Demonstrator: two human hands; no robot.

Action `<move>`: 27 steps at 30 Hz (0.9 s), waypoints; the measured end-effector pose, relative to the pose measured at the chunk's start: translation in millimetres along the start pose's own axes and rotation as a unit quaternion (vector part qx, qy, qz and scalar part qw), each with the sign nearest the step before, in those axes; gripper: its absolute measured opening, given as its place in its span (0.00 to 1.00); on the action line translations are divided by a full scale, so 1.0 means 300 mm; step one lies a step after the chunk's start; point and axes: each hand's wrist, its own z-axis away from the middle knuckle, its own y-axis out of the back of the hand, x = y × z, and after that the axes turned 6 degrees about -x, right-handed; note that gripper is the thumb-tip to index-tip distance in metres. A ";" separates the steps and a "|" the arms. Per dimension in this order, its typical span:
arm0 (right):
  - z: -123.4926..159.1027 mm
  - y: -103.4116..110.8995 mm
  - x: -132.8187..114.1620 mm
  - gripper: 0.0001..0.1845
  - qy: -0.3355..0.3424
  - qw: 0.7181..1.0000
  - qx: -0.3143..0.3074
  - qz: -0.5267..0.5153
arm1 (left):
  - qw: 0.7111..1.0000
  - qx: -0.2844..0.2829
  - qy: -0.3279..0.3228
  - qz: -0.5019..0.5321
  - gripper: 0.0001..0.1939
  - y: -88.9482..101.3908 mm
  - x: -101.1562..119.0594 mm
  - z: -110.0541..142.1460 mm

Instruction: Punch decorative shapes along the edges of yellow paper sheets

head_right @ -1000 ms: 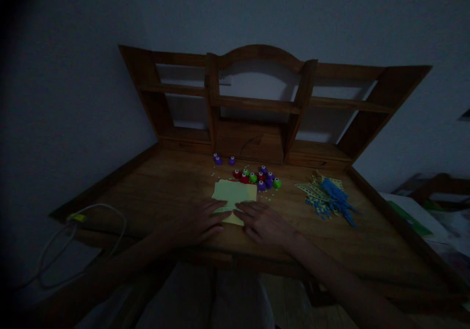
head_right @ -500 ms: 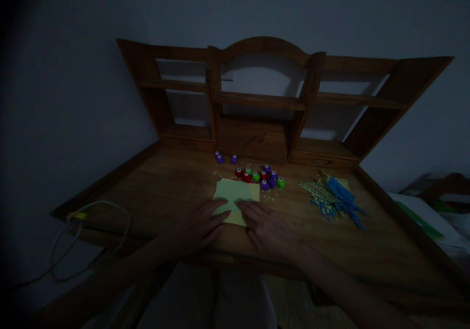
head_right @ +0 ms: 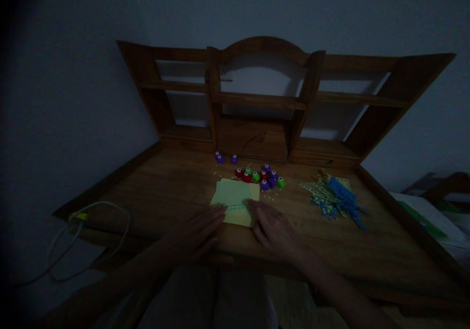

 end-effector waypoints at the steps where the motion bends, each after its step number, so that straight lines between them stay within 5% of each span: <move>1: -0.006 -0.001 -0.011 0.29 -0.001 1.000 0.001 -0.008 | 1.000 -0.013 -0.007 0.012 0.26 -0.005 0.008 -0.021; 8: -0.015 -0.021 -0.037 0.30 0.040 0.999 -0.030 -0.013 | 0.998 -0.022 0.004 0.052 0.24 -0.030 0.027 -0.121; 17: -0.023 -0.019 -0.031 0.27 0.102 0.994 -0.033 0.036 | 1.000 -0.026 0.003 0.010 0.24 -0.045 0.032 -0.115; 27: -0.020 0.000 -0.032 0.24 0.081 0.995 -0.034 0.055 | 0.999 -0.022 0.030 -0.011 0.22 -0.050 0.010 -0.046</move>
